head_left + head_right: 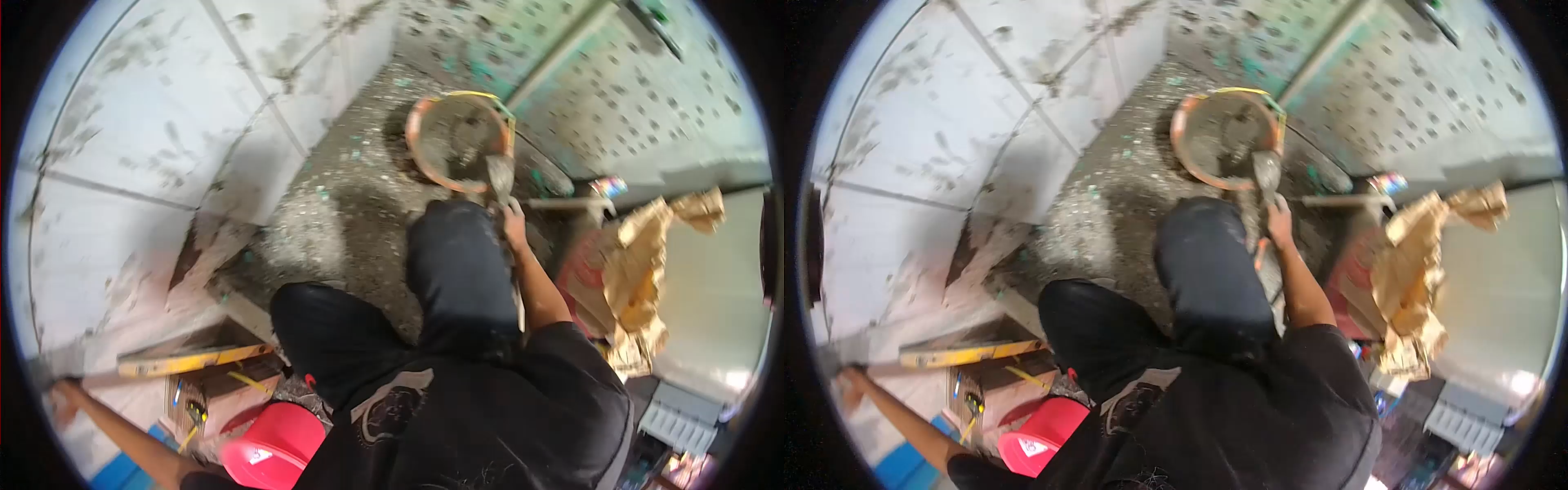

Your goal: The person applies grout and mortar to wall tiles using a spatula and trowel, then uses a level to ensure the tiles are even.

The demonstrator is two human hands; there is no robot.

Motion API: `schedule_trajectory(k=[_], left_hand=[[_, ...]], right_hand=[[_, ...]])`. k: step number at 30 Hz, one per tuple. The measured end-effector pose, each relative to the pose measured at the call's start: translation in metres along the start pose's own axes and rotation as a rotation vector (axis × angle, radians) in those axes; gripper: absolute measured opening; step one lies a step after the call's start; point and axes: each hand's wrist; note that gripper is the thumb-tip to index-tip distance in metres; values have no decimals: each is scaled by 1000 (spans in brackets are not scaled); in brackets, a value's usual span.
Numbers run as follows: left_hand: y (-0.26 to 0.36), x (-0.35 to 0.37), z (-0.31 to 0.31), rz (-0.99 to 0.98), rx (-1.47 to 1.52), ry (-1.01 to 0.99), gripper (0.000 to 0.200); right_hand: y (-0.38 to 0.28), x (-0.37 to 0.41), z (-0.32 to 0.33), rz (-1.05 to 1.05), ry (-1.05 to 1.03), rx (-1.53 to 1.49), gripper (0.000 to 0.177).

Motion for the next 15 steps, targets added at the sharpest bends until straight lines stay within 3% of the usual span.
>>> schedule_trajectory(k=[1, 2, 3, 4, 7, 8, 9, 11, 12, 15], left_hand=[[-25, 3, -20, -60, 88, 30, 93], [-15, -1, -4, 35, 79, -36, 94], [17, -7, 28, 137, 77, -104, 96], [32, -14, 47, 163, 81, -127, 95], [86, -28, 103, 201, 118, -115, 90], [88, -28, 105, 197, 126, -110, 90], [88, -27, 106, 193, 137, -109, 89], [85, -25, 104, 189, 144, -109, 88], [86, -26, 104, 174, 144, -100, 87], [76, -26, 93, 169, 109, -97, 87]], right_hand=[[21, -2, -2, -123, -23, 26, 31], [59, 8, 2, 135, -37, 385, 32], [18, 21, -15, -251, 132, 184, 33], [30, 23, -4, -174, -9, 411, 35], [-51, -24, -39, 231, -221, 52, 37], [-81, -59, -56, -71, -353, -19, 36], [-93, -98, -86, 333, -419, 58, 33], [-213, -100, -160, -237, -598, -265, 28], [-210, -119, -192, -333, -684, -411, 30], [-220, -127, -277, -491, -617, -396, 20]])
Point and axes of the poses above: each hand's wrist, its own x-axis away from the middle knuckle, its own z-axis out of the back of the hand, y = z × x, and after that the axes turned 14 degrees about -x, right-handed
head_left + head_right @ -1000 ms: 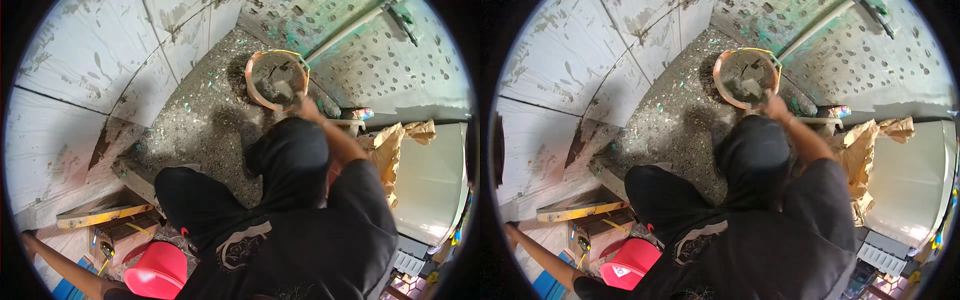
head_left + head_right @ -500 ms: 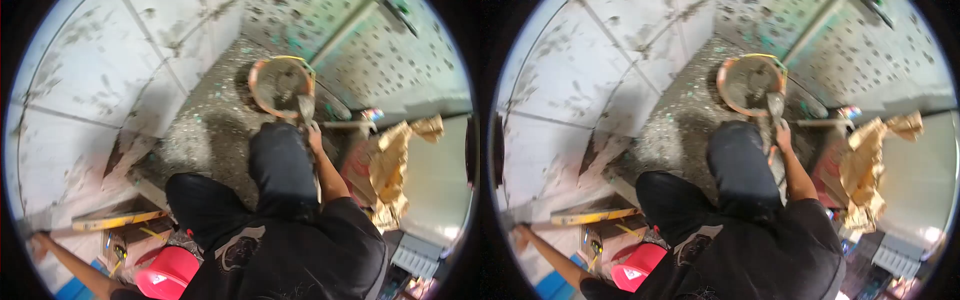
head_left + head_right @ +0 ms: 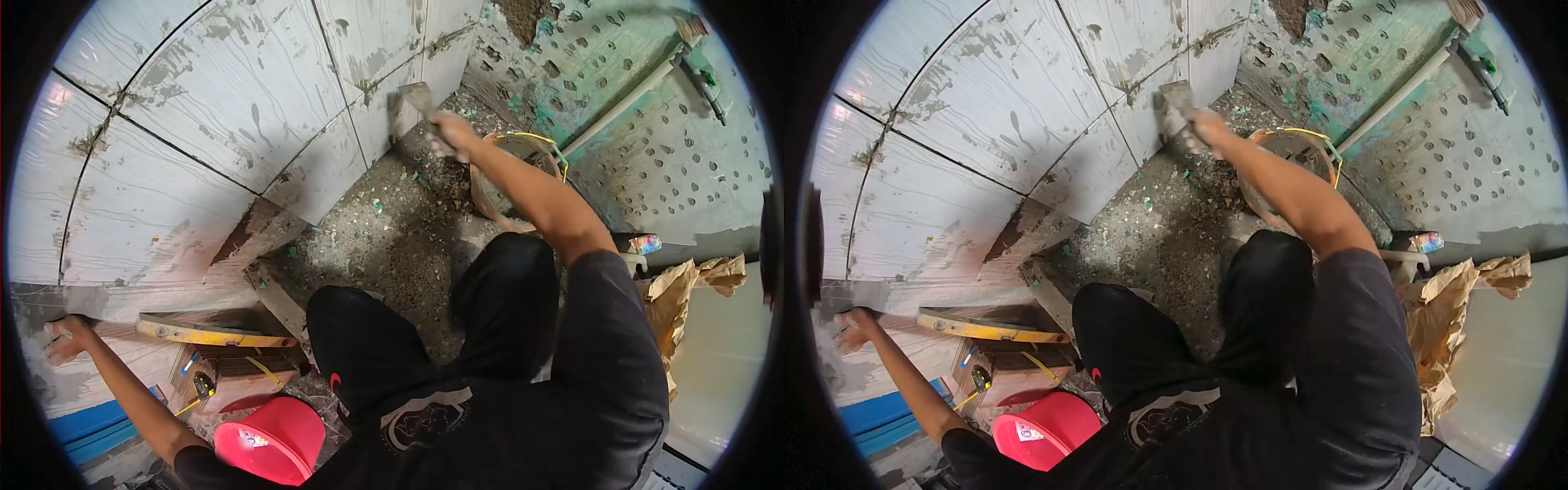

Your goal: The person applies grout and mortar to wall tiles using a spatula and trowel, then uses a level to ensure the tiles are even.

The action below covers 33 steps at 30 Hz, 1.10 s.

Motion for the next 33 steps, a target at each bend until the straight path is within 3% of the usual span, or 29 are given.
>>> schedule_trajectory(k=[5, 8, 14, 19, 23, 26, 29, 33], left_hand=[[11, 2, 13, 33, 10, -46, 87], [17, 1, 18, 23, 17, -50, 87], [10, 2, 12, -2, 15, -24, 86], [27, 6, 26, 7, 77, -28, 86], [24, 5, 24, 47, 53, -68, 86], [29, 5, 29, 52, 67, -102, 87], [27, 5, 29, 52, 75, -96, 87], [26, 4, 26, 59, 75, -95, 88]], right_hand=[[37, -47, -42, 161, 39, -166, 16], [49, -53, -49, 150, 91, -176, 16], [58, -21, -67, 100, -73, -33, 20], [45, -27, -48, 89, -91, 116, 20], [44, -37, -37, 204, -74, 237, 21], [42, -34, -39, 264, -72, 378, 35], [40, -43, -31, 220, -113, 318, 36], [48, -48, -31, 319, -17, 458, 35]])
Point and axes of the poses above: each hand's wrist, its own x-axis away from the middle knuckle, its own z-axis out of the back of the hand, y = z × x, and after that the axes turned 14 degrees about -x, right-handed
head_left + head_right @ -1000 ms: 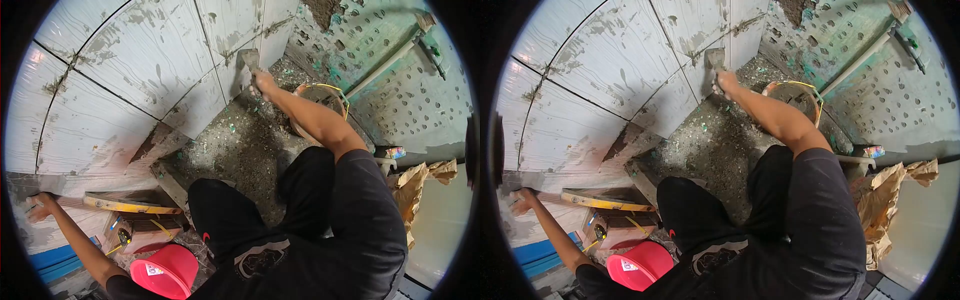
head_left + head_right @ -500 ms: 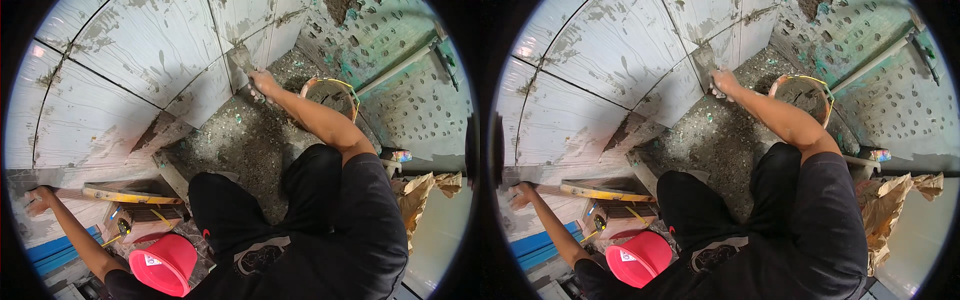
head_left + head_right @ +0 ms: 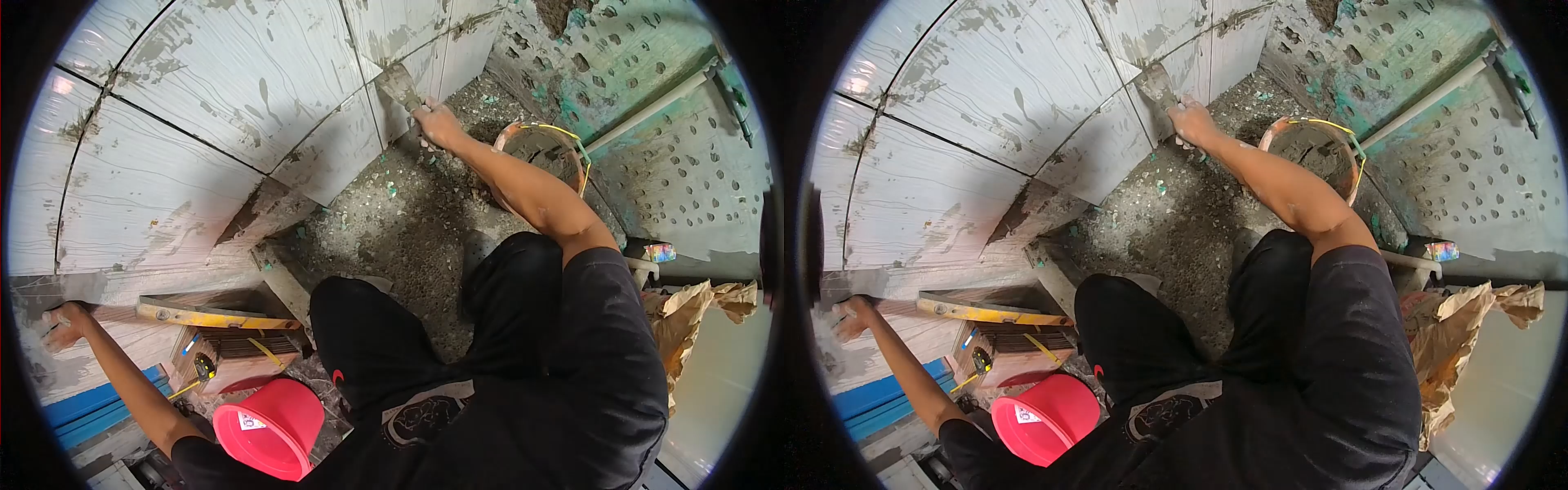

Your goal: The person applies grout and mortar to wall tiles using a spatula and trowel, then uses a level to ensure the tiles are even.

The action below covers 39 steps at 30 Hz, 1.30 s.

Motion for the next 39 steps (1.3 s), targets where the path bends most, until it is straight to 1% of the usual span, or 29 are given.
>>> schedule_trajectory(k=[2, 5, 8, 11, 13, 15, 18, 21, 22, 24, 26, 28, 30, 33, 36, 39], left_hand=[[-1, 0, -1, 5, 1, 0, 89], [-1, -1, -1, -10, 6, 11, 89], [-3, -2, -1, -33, 7, 20, 89], [-4, -2, -2, -34, 6, 27, 88], [-8, -3, -7, -36, -10, 41, 88], [-9, -1, -7, -41, -20, 49, 84], [-4, 0, -4, -29, -18, 44, 83], [12, 3, 8, -19, 6, 26, 83], [15, 3, 12, -19, 16, 17, 84], [1, 0, 0, -31, -3, 32, 84], [-2, 0, -2, -31, -9, 41, 84], [5, 1, 3, -22, -1, 43, 84], [4, 1, 2, -37, 3, 40, 84], [0, 1, -1, -51, 4, 42, 86], [-2, 1, -2, -35, -4, 32, 86], [8, 3, 6, -23, 22, 16, 85]], right_hand=[[-14, 16, -7, -27, 15, 0, 33], [-8, 11, -1, -311, -160, -473, 29], [-4, 13, -8, -261, -111, -455, 25], [-3, 16, -12, -46, 9, -287, 18], [5, 8, -12, 107, 75, -57, 21], [4, 10, -10, 2, 30, -129, 23], [-7, 20, -16, -104, 59, -156, 23], [-6, 20, -12, -118, 15, -237, 22], [-6, 20, -13, -106, 11, -211, 23], [-6, 20, -12, -81, 3, -155, 24], [58, -20, -7, 549, 185, 313, 27], [62, -23, -6, 585, 226, 360, 34], [4, 17, -12, 27, 120, -15, 44], [-3, 23, -13, -36, 47, -47, 40], [-6, 27, -16, -109, 2, -184, 30], [-8, 26, -14, -179, -80, -416, 20]])
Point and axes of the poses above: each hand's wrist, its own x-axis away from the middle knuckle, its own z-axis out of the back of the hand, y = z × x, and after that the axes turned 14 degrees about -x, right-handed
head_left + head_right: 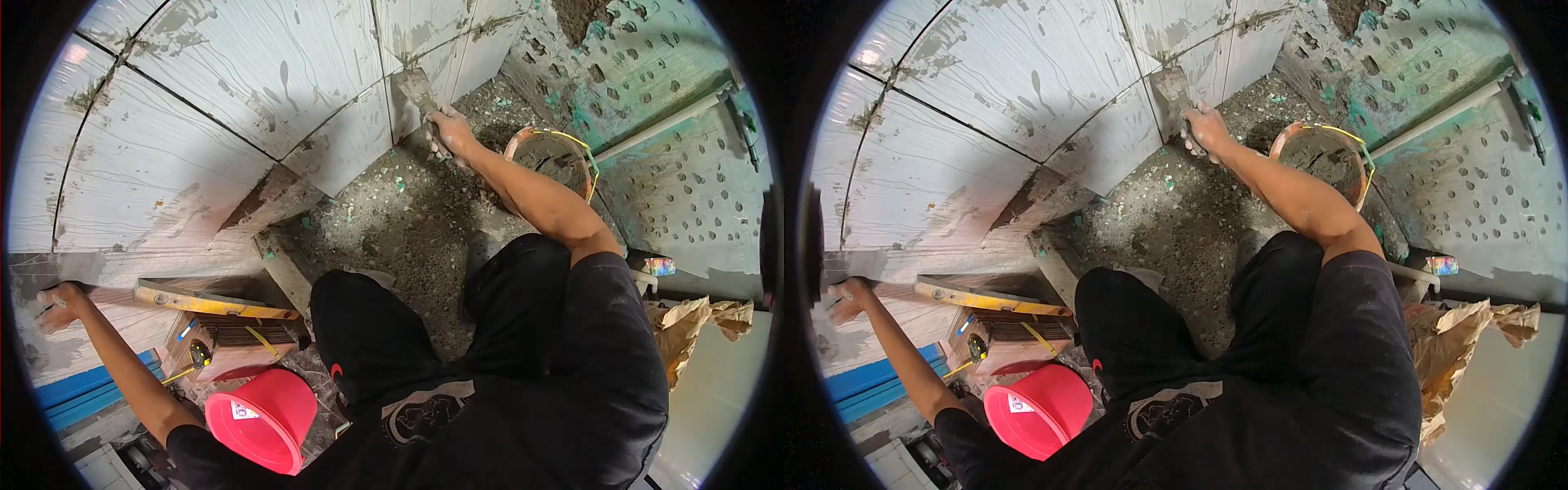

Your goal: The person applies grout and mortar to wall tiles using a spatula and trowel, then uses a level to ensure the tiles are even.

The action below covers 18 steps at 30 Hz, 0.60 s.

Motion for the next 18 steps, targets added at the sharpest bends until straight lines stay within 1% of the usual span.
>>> schedule_trajectory(k=[3, 6, 9, 12, 13, 16, 18], left_hand=[[0, 0, -2, 0, -1, 14, 85], [-7, 2, -8, 20, -19, 21, 84], [-10, 1, -11, 25, -13, 13, 85], [-8, -1, -8, -10, 10, 26, 84], [-8, -1, -7, -25, 19, 34, 84], [-33, -7, -26, -52, -78, 80, 83], [-38, -8, -30, -58, -77, 103, 83]], right_hand=[[-1, -3, 4, -102, -34, -125, 16], [-4, -10, 12, -268, -90, -263, 16], [0, -11, 14, -269, -133, -331, 15], [4, -6, 5, -237, -42, -302, 15], [3, -5, 1, -189, -16, -276, 15], [2, -5, -3, -61, 55, -189, 14], [1, -7, -3, 9, 88, -125, 15]])
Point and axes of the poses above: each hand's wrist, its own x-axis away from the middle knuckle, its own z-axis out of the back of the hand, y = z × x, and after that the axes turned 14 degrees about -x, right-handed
